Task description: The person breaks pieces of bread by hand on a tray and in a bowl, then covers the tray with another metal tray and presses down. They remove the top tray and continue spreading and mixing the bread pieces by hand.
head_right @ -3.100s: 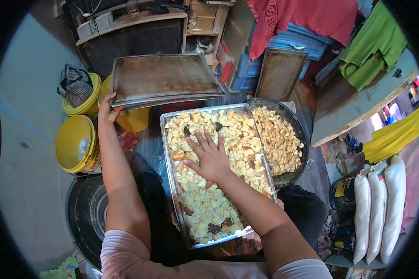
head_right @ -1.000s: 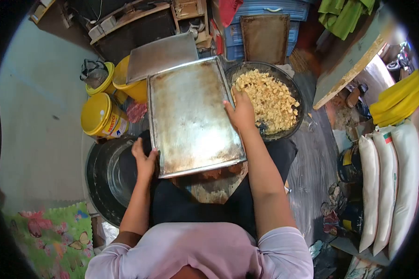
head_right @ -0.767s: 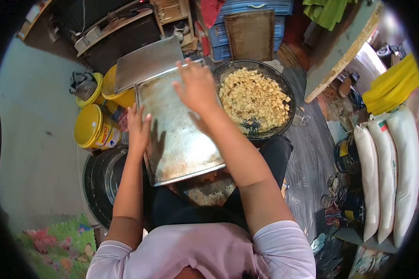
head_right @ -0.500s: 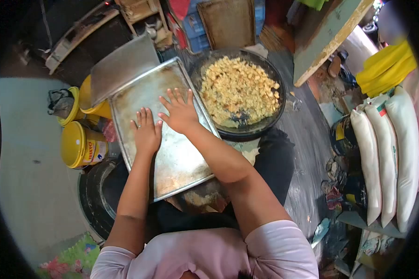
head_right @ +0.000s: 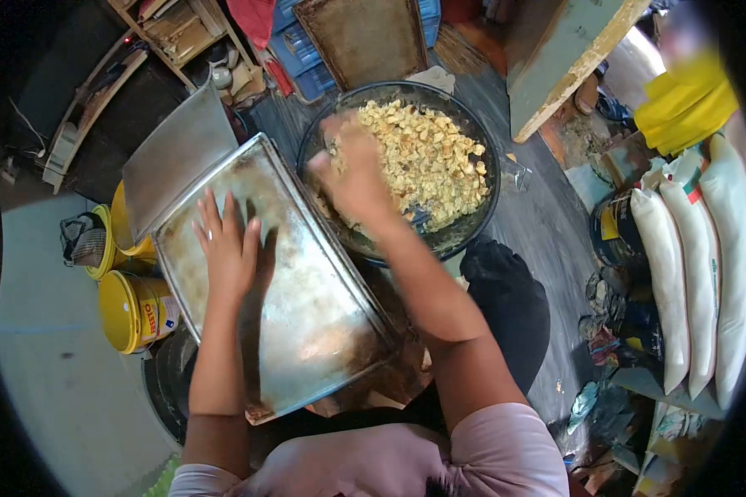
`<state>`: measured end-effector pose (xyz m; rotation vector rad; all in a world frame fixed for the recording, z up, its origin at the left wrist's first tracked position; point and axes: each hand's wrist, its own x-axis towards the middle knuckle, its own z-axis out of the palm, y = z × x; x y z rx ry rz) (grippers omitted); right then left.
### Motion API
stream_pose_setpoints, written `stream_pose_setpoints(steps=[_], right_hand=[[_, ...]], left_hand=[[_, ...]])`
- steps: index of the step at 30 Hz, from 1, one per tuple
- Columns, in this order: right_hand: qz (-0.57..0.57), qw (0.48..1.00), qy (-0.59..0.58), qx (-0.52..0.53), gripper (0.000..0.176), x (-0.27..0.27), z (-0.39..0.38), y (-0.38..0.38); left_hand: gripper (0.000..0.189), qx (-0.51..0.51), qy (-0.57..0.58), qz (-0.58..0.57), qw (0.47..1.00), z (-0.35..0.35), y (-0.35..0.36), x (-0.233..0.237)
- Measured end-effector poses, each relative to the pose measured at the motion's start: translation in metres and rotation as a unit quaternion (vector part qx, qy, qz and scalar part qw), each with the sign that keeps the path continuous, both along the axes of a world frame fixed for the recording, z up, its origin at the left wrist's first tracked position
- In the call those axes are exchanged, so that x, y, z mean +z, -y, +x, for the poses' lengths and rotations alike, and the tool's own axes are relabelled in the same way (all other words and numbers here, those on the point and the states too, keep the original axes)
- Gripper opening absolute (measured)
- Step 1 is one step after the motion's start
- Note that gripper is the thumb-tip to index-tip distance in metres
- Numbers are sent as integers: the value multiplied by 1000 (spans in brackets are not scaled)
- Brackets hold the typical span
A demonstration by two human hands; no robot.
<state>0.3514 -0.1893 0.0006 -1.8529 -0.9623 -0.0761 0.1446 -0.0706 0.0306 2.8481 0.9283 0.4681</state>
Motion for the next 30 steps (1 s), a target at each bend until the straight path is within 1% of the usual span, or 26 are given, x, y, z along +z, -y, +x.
stream_pose_setpoints(steps=[1,2,3,4,5,6,7,8,10,11,13,14,16,17,18,19,21,23,24,25,26,27,28,29,30], right_hand=[[-4,992,-56,-110,56,-6,29,8],[13,985,-73,-156,55,-49,76,16],[-22,983,-81,-162,59,-92,122,32],[-85,972,-109,-192,63,-135,152,51],[-147,955,-135,-221,67,-165,178,66],[-215,931,-167,-244,71,-179,191,83],[-259,918,-154,-256,70,-210,213,99],[-296,903,-200,-237,78,-229,236,114],[-387,855,-219,-266,87,-231,242,126],[-393,853,-222,-261,87,-234,238,122],[-430,815,-266,-284,96,-242,224,103],[-432,811,-275,-282,96,-242,217,94],[-449,801,-301,-256,100,-239,206,82],[-381,828,-358,-204,105,-269,208,85],[-355,857,-341,-156,107,-270,192,80],[-414,845,-319,-114,106,-284,178,70],[-519,833,-188,16,99,-315,147,52],[-537,800,-161,214,90,-255,124,25],[-535,802,-159,215,90,-242,128,20],[-472,841,-211,159,84,-234,136,14],[-404,870,-263,103,78,-232,147,8],[-362,873,-326,-1,72,-248,179,7],[-308,858,-403,-79,74,-212,195,17],[-380,849,-294,-221,81,-214,203,22],[-437,808,-174,-355,89,-216,211,29]], left_hand=[[64,1,-2,-5,1000,22,-5,2],[63,-8,3,18,1000,45,-12,4],[61,-16,12,43,999,63,-16,1],[61,-16,13,43,999,73,-17,-6],[61,-23,21,54,998,83,-20,-14],[60,-31,29,65,997,92,-22,-25],[60,-34,19,56,998,93,-20,-38],[60,-35,15,53,998,95,-21,-43],[62,-43,-18,17,999,96,-21,-38],[64,-38,-58,20,997,96,-21,-40],[64,-34,-67,21,997,97,-20,-41],[65,-38,-74,24,996,97,-20,-40],[66,-42,-81,21,996,97,-20,-39],[67,-42,-84,23,995,97,-20,-39],[67,-39,-84,26,995,98,-19,-39],[67,-39,-81,20,996,98,-19,-37],[67,-38,-75,19,996,97,-19,-37],[66,-40,-78,17,996,97,-20,-37],[66,-38,-77,20,996,97,-21,-37],[66,-43,-72,14,996,96,-22,-36],[65,-47,-68,7,997,94,-22,-36],[65,-47,-68,6,997,94,-23,-37],[65,-48,-67,6,997,94,-24,-37],[67,-51,-62,6,997,95,-23,-37],[68,-53,-56,7,997,95,-23,-37]])
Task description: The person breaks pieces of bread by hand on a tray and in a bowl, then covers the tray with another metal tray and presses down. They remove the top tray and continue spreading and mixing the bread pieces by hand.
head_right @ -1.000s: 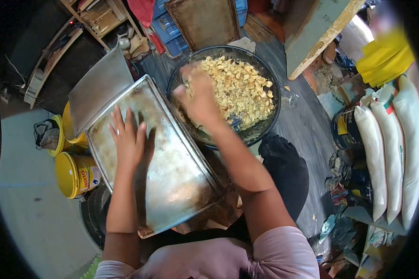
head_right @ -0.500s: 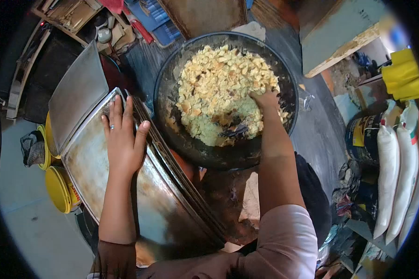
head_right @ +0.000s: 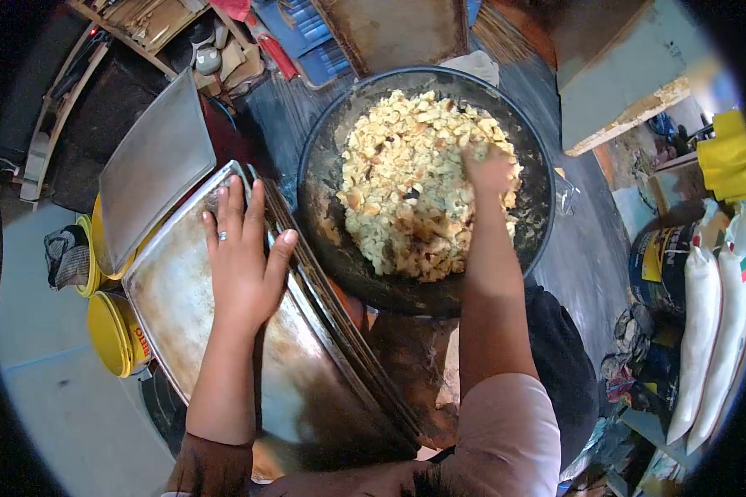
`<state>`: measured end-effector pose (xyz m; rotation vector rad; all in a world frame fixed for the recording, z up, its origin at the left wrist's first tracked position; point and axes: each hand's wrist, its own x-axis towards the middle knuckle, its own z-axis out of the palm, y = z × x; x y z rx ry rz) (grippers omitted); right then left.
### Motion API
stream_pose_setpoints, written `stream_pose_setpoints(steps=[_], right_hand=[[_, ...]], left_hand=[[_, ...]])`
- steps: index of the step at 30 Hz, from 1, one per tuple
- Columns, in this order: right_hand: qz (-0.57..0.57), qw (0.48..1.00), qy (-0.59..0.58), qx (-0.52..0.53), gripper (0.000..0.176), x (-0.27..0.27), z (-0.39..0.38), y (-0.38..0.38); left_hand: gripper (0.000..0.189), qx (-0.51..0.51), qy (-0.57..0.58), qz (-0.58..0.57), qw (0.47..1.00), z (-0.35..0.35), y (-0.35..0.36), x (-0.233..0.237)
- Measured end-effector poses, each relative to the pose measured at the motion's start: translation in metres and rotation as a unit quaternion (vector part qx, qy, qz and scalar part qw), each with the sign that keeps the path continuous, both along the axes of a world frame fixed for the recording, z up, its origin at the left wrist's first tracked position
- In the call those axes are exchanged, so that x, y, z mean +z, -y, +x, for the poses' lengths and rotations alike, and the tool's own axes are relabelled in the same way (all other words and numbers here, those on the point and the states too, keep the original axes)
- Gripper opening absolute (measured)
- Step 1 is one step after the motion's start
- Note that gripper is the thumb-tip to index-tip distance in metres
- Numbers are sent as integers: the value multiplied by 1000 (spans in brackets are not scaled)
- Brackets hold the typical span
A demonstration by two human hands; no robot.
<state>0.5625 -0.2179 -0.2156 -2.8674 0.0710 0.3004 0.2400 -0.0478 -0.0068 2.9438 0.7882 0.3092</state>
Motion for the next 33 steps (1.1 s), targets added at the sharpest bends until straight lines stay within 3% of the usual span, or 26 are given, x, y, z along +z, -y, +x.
stream_pose_setpoints(steps=[2,3,4,5,6,7,9,10,13,20,22,23,29,30,32,33], right_hand=[[234,968,-1,-88,106,-91,26,21],[275,955,-97,-51,108,-89,11,18],[261,955,-115,-81,109,-74,-8,-1],[165,969,-186,4,113,-59,-16,-10],[177,972,-151,19,113,-69,-31,-20],[190,950,-232,89,115,-97,-28,-21],[200,943,-231,132,116,-108,-66,-38],[-62,899,-174,398,116,-97,-88,-51],[39,912,-237,332,121,-58,-152,-66],[-144,892,-242,354,113,-46,-186,-25],[-34,931,-217,293,106,-42,-191,-16],[-18,938,-204,280,94,-38,-195,-15],[-44,948,-135,283,75,-93,-191,-24],[-41,947,-130,291,75,-91,-188,-22],[11,951,-103,290,57,-79,-183,-23],[5,954,-147,260,54,-50,-180,-27]], left_hand=[[71,2,-7,8,1000,1,0,-1],[71,3,-11,8,1000,2,-1,0],[72,4,-15,5,1000,2,0,0],[72,4,-16,2,1000,2,0,0],[69,10,-20,2,1000,3,1,0],[67,17,-24,2,1000,4,3,0],[67,17,-20,0,1000,5,4,-1],[68,18,-19,3,1000,5,4,-1],[67,17,-16,0,1000,4,4,-1],[68,4,6,5,1000,3,1,-4],[68,8,1,3,1000,4,2,-2],[67,13,-7,1,1000,4,3,-1],[70,7,19,3,1000,4,2,-4],[70,5,21,6,1000,4,1,-6],[71,4,25,-6,1000,4,0,-6],[71,2,25,3,1000,4,0,-7]])
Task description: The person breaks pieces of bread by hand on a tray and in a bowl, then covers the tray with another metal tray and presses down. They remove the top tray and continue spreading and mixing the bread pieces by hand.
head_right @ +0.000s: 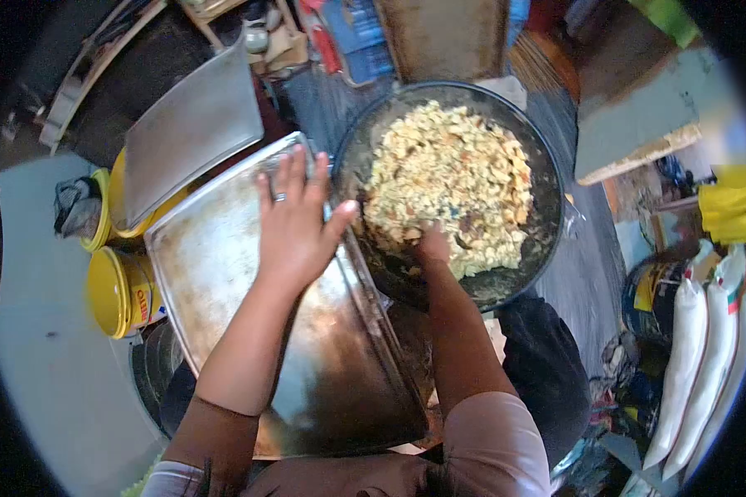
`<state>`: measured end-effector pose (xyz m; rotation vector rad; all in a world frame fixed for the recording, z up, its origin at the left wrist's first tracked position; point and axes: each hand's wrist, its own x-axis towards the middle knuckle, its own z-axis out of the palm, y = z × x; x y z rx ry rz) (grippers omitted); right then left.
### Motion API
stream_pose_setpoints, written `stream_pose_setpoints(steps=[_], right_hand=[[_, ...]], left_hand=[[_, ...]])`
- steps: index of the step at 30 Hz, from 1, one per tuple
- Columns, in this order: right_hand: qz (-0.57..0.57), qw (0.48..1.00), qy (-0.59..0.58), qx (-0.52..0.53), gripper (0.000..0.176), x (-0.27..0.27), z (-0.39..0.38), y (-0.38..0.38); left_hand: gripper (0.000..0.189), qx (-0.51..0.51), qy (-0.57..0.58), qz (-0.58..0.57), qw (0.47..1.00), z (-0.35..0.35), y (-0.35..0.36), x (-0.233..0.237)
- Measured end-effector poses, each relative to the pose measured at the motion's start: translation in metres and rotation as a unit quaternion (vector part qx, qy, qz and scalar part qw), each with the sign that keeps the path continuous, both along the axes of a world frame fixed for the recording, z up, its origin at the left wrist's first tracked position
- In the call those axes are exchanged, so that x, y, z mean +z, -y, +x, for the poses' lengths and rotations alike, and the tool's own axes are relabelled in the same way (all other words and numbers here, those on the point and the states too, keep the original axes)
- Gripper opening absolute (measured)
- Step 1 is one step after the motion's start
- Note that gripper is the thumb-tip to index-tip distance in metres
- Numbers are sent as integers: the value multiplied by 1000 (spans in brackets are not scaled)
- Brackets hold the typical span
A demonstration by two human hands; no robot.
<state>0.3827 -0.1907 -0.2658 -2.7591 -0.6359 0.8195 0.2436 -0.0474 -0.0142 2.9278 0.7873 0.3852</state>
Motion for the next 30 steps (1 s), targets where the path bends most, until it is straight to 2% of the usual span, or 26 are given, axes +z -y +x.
stream_pose_setpoints(steps=[1,2,3,4,5,6,8,9,10,11,13,14,15,16,17,19,20,21,22,23,24,25,27,28,29,30], right_hand=[[47,998,8,-43,56,-18,7,3],[110,988,104,-7,63,-65,21,13],[179,974,46,-129,71,-60,32,15],[258,950,-79,-158,83,-32,44,18],[335,892,-98,-286,92,-80,64,20],[312,892,-91,-314,96,-78,78,20],[288,890,-73,-345,100,-40,90,21],[318,871,-95,-362,100,14,82,16],[350,849,-117,-377,100,65,75,11],[354,850,-107,-376,100,101,72,9],[480,812,-113,-312,86,154,65,7],[484,814,-129,-295,76,165,74,3],[486,816,-151,-273,67,174,77,-4],[623,714,-247,-206,47,207,53,-12],[609,729,-255,-182,43,259,19,-15],[625,724,-275,-100,49,296,-18,-30],[627,717,-298,-57,51,301,-33,-37],[629,709,-319,-16,53,306,-49,-46],[558,773,-300,-22,53,337,-81,-44],[540,791,-283,47,58,333,-91,-52],[518,825,-207,92,61,330,-102,-59],[499,835,-200,120,63,325,-110,-67],[490,842,-174,143,63,318,-132,-76],[464,862,-127,159,68,322,-143,-74],[464,862,-128,162,68,317,-154,-75],[449,869,-39,203,67,308,-163,-77]], left_hand=[[71,-2,8,3,1000,0,1,-1],[70,-1,6,0,1000,-1,1,-2],[69,-2,4,-5,1000,-1,0,-2],[69,2,10,-2,1000,-2,0,-1],[67,3,17,-18,1000,-2,0,0],[66,1,24,-37,999,-2,0,1],[65,5,46,-70,996,-1,-2,3],[64,11,62,-100,993,0,-4,3],[56,7,140,-105,985,1,-6,-4],[56,3,151,-105,983,0,-10,-6],[46,-14,256,-247,934,-3,-18,-7],[46,-11,265,-241,934,-1,-22,-13],[43,-12,331,-343,879,-1,-27,-23],[41,-14,392,-436,810,-6,-30,-21],[45,34,399,-604,689,-11,-27,-9],[55,-31,491,-629,602,-23,-38,2],[55,-32,495,-625,602,-35,-39,5],[60,-25,490,-654,576,-53,-39,13],[66,-18,482,-682,549,-70,-38,21],[66,-19,483,-680,551,-87,-34,28],[69,-14,484,-676,555,-104,-30,33],[71,-8,486,-672,559,-120,-26,34],[71,-7,487,-660,572,-142,-22,30],[70,-2,477,-639,603,-150,-20,28],[70,5,466,-620,631,-157,-16,26],[67,-1,470,-597,650,-164,-11,23]])
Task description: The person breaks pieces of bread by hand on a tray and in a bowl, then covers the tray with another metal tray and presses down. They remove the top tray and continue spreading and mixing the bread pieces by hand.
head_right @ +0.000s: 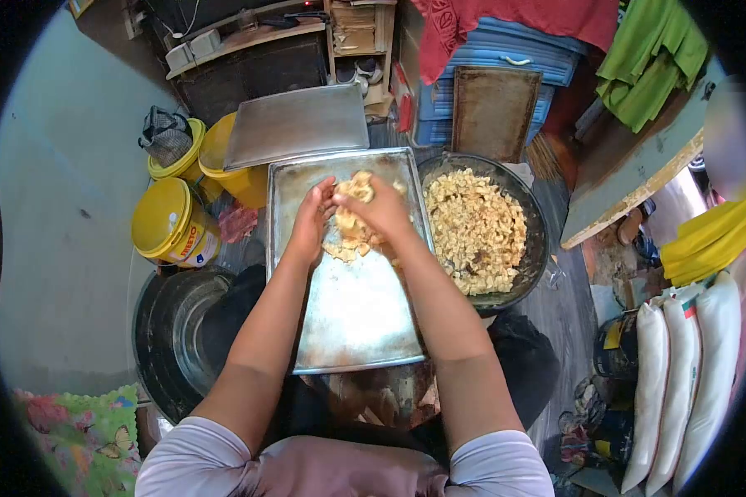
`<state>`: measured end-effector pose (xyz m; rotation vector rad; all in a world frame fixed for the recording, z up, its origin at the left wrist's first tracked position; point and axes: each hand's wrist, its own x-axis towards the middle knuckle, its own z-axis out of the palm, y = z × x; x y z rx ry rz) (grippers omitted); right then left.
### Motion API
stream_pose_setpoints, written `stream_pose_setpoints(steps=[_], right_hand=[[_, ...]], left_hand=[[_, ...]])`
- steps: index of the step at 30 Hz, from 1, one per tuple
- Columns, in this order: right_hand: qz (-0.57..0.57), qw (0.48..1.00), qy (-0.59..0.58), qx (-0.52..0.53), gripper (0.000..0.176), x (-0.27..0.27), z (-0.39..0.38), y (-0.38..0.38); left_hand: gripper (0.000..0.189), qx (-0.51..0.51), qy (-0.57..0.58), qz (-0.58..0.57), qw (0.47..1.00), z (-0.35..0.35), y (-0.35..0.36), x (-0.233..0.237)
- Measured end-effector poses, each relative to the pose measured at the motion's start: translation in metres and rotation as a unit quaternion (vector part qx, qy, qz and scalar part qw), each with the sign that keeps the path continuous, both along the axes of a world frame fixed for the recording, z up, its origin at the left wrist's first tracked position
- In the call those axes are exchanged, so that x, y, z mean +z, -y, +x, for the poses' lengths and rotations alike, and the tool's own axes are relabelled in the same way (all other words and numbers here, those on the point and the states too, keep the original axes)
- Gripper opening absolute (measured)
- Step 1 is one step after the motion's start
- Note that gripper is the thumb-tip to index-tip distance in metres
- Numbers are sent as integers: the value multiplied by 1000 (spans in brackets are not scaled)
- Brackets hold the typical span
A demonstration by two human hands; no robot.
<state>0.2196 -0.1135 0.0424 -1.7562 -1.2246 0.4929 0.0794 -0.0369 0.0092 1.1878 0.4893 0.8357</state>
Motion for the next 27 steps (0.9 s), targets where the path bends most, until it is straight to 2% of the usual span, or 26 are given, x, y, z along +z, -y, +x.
stream_pose_setpoints(steps=[1,2,3,5,7,8,9,11,13,15,16,17,19,20,21,23,24,26,27], right_hand=[[4,995,99,-6,66,-7,-9,0],[33,985,166,33,67,-16,-20,7],[-6,965,256,50,72,-22,-34,12],[-72,969,221,88,77,-15,-60,36],[-121,931,316,133,78,-5,-79,63],[-180,903,348,174,78,3,-85,75],[-183,904,347,172,78,-1,-88,87],[-135,901,352,215,78,-11,-85,113],[-132,899,360,211,75,-14,-72,131],[-149,878,425,163,73,-20,-51,141],[-194,873,422,146,72,-20,-38,140],[-184,894,380,148,71,-24,-23,136],[-127,914,360,133,73,-29,-6,123],[-130,916,355,133,73,-30,-3,115],[-96,931,331,119,74,-28,-6,105],[-63,945,303,104,75,-34,-23,94],[-42,942,314,106,76,-41,-34,88],[-22,938,322,129,78,-41,-53,88],[-25,936,318,150,79,-38,-63,96]], left_hand=[[67,1,1,-2,1000,-6,4,-3],[65,13,-17,20,1000,-13,8,-5],[63,24,-36,41,998,-20,11,-7],[57,35,-42,72,996,-34,21,-7],[47,39,-83,102,991,-45,26,-13],[43,62,-119,156,979,-49,23,-28],[43,58,-118,155,979,-54,29,-25],[43,54,-203,328,921,-67,44,-16],[50,43,-214,360,907,-75,58,-16],[58,68,-300,460,833,-84,86,-3],[66,21,-318,472,822,-87,94,-1],[66,17,-318,470,823,-87,101,1],[64,-24,-428,537,727,-84,113,3],[64,-19,-466,528,710,-82,111,-1],[64,11,-466,511,722,-79,107,-3],[61,84,-487,510,705,-76,96,-9],[61,81,-490,509,703,-79,91,-9],[59,70,-467,437,766,-91,82,-7],[59,68,-470,437,764,-100,82,-7]])
